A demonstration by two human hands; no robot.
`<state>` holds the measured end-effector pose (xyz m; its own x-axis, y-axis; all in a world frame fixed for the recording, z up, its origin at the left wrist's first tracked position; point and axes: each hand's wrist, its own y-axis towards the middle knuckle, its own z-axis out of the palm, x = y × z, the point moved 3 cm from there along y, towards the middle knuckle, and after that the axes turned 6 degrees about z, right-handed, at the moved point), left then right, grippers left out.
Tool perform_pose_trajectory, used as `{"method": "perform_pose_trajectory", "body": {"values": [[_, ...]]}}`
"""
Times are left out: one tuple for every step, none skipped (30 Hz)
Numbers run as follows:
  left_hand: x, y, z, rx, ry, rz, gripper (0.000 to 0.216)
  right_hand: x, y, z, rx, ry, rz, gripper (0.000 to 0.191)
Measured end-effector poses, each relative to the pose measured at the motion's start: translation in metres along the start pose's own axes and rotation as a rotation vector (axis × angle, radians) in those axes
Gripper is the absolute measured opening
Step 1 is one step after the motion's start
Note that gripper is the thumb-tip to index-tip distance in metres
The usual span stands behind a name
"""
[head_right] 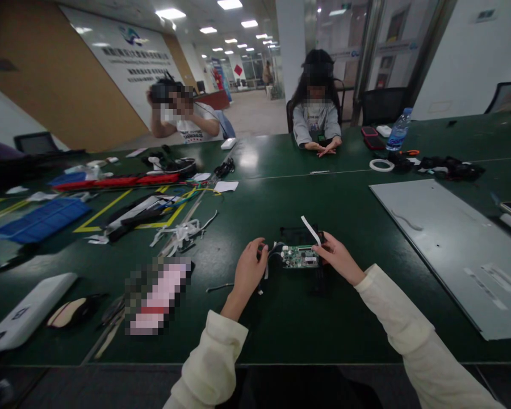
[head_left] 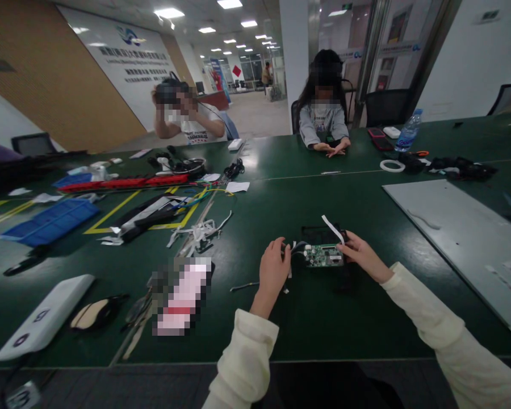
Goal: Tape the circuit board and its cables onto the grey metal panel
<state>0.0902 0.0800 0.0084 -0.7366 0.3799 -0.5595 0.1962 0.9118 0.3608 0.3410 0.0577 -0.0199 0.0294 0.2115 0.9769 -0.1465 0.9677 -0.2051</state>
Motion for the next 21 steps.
{"method": "perform_pose_trajectory", "body": {"values": [[0.001, 0.0, 0.0, 0.011, -0.048, -0.027, 0.032, 0.001, -0.001, -0.001, -0.008, 0.003, -0.014, 0.058], [0.003, 0.001, 0.0, 0.027, -0.107, -0.058, 0.033, 0.002, -0.002, -0.001, -0.017, 0.007, -0.026, 0.059], [0.005, 0.002, 0.001, 0.046, -0.173, -0.092, 0.033, 0.002, -0.003, -0.002, -0.022, 0.013, -0.036, 0.06], [0.007, 0.004, 0.001, 0.069, -0.244, -0.128, 0.033, 0.003, -0.004, -0.003, -0.027, 0.016, -0.042, 0.06], [0.009, 0.005, 0.001, 0.093, -0.317, -0.167, 0.034, 0.003, -0.004, -0.004, -0.029, 0.02, -0.043, 0.06], [0.012, 0.007, 0.001, 0.116, -0.391, -0.209, 0.033, 0.003, -0.004, -0.004, -0.029, 0.023, -0.04, 0.059], [0.015, 0.008, 0.001, 0.138, -0.465, -0.251, 0.033, 0.004, -0.004, -0.004, -0.029, 0.027, -0.035, 0.057], [0.017, 0.009, 0.001, 0.159, -0.536, -0.29, 0.033, 0.004, -0.004, -0.004, -0.028, 0.034, -0.031, 0.055], [0.019, 0.01, 0.001, 0.179, -0.596, -0.32, 0.034, 0.005, -0.004, -0.004, -0.026, 0.041, -0.029, 0.053], [0.021, 0.011, 0.0, 0.194, -0.638, -0.339, 0.036, 0.005, -0.004, -0.004, -0.025, 0.046, -0.03, 0.051], [0.021, 0.011, -0.001, 0.203, -0.662, -0.347, 0.037, 0.005, -0.004, -0.004, -0.023, 0.051, -0.028, 0.05], [0.022, 0.011, -0.002, 0.204, -0.667, -0.345, 0.037, 0.006, -0.004, -0.004, -0.022, 0.057, -0.026, 0.049], [0.022, 0.011, -0.002, 0.199, -0.664, -0.337, 0.036, 0.005, -0.004, -0.004, -0.02, 0.062, -0.02, 0.049], [0.022, 0.01, -0.003, 0.193, -0.659, -0.327, 0.035, 0.005, -0.004, -0.004, -0.013, 0.066, -0.015, 0.049], [0.021, 0.01, -0.004, 0.185, -0.658, -0.317, 0.034, 0.005, -0.004, -0.004, -0.007, 0.071, -0.011, 0.049], [0.02, 0.01, -0.005, 0.175, -0.662, -0.308, 0.034, 0.004, -0.004, -0.004, -0.002, 0.079, -0.011, 0.048], [0.019, 0.009, -0.006, 0.166, -0.67, -0.302, 0.034, 0.004, -0.004, -0.004, 0.002, 0.09, -0.012, 0.048], [0.018, 0.009, -0.008, 0.158, -0.684, -0.297, 0.035, 0.003, -0.004, -0.004, 0.003, 0.106, -0.013, 0.048], [0.017, 0.009, -0.009, 0.149, -0.701, -0.293, 0.036, 0.002, -0.004, -0.004, 0.002, 0.125, -0.013, 0.047], [0.015, 0.009, -0.011, 0.137, -0.717, -0.291, 0.038, 0.002, -0.003, -0.004, 0.001, 0.146, -0.013, 0.047], [0.015, 0.009, -0.013, 0.121, -0.728, -0.291, 0.04, 0.001, -0.003, -0.004, 0.001, 0.165, -0.011, 0.046]]}}
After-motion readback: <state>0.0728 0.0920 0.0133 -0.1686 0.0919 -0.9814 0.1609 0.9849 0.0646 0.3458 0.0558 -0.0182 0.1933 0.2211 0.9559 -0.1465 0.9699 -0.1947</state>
